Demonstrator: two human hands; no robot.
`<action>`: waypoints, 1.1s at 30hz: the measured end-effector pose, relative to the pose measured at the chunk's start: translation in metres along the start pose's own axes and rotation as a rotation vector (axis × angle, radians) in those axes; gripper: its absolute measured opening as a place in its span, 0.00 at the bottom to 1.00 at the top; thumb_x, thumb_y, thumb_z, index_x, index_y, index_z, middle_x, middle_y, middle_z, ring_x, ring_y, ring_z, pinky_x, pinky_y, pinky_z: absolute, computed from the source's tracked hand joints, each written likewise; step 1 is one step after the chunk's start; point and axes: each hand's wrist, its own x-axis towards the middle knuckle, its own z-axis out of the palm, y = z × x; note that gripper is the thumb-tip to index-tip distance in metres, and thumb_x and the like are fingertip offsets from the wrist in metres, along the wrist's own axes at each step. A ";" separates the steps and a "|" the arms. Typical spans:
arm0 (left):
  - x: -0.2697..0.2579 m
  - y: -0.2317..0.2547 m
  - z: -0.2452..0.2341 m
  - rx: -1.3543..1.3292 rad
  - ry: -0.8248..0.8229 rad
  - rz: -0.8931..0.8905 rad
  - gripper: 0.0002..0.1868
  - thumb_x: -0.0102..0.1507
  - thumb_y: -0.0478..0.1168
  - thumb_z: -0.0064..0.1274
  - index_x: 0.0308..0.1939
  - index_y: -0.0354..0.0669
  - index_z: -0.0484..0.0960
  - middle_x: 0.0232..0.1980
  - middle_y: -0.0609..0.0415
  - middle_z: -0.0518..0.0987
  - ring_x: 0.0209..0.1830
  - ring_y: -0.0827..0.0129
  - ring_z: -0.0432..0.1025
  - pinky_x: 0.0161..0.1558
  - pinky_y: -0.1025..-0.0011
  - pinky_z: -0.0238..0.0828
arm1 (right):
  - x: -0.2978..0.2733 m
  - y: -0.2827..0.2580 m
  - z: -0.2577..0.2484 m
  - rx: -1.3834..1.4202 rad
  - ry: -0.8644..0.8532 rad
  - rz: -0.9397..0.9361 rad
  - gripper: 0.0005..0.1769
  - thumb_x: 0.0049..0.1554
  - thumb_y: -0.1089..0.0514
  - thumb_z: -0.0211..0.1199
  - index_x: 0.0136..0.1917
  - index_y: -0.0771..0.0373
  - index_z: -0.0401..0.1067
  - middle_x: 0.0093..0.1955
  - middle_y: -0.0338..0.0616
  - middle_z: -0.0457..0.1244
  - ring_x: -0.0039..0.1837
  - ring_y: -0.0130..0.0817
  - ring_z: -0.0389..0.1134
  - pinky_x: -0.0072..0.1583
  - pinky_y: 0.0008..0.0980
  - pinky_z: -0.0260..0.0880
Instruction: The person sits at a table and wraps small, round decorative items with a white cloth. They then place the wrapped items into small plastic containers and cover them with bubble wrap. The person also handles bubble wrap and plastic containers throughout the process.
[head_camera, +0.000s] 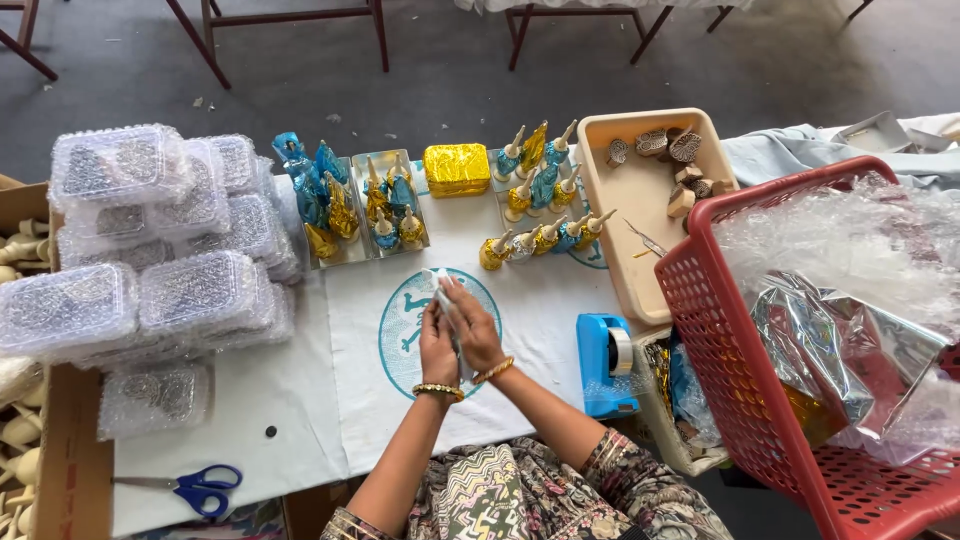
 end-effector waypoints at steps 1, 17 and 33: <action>-0.004 0.001 0.002 0.000 -0.003 0.002 0.22 0.73 0.38 0.40 0.72 0.45 0.66 0.67 0.53 0.74 0.62 0.71 0.71 0.61 0.72 0.70 | 0.006 0.011 -0.005 0.000 0.002 -0.002 0.24 0.67 0.57 0.52 0.74 0.66 0.65 0.76 0.56 0.57 0.78 0.46 0.55 0.75 0.38 0.54; -0.034 0.022 0.030 0.159 -0.018 0.097 0.22 0.76 0.53 0.30 0.66 0.45 0.67 0.64 0.54 0.71 0.63 0.71 0.67 0.64 0.71 0.63 | -0.012 0.000 -0.008 0.051 0.125 -0.112 0.26 0.68 0.48 0.52 0.69 0.72 0.66 0.65 0.50 0.62 0.66 0.36 0.62 0.65 0.35 0.62; -0.042 0.032 0.031 0.426 0.043 0.192 0.21 0.74 0.54 0.45 0.55 0.39 0.70 0.43 0.52 0.73 0.41 0.73 0.67 0.43 0.72 0.66 | -0.019 0.005 -0.011 0.224 0.075 0.124 0.23 0.67 0.50 0.52 0.66 0.70 0.68 0.63 0.40 0.64 0.65 0.28 0.64 0.65 0.27 0.61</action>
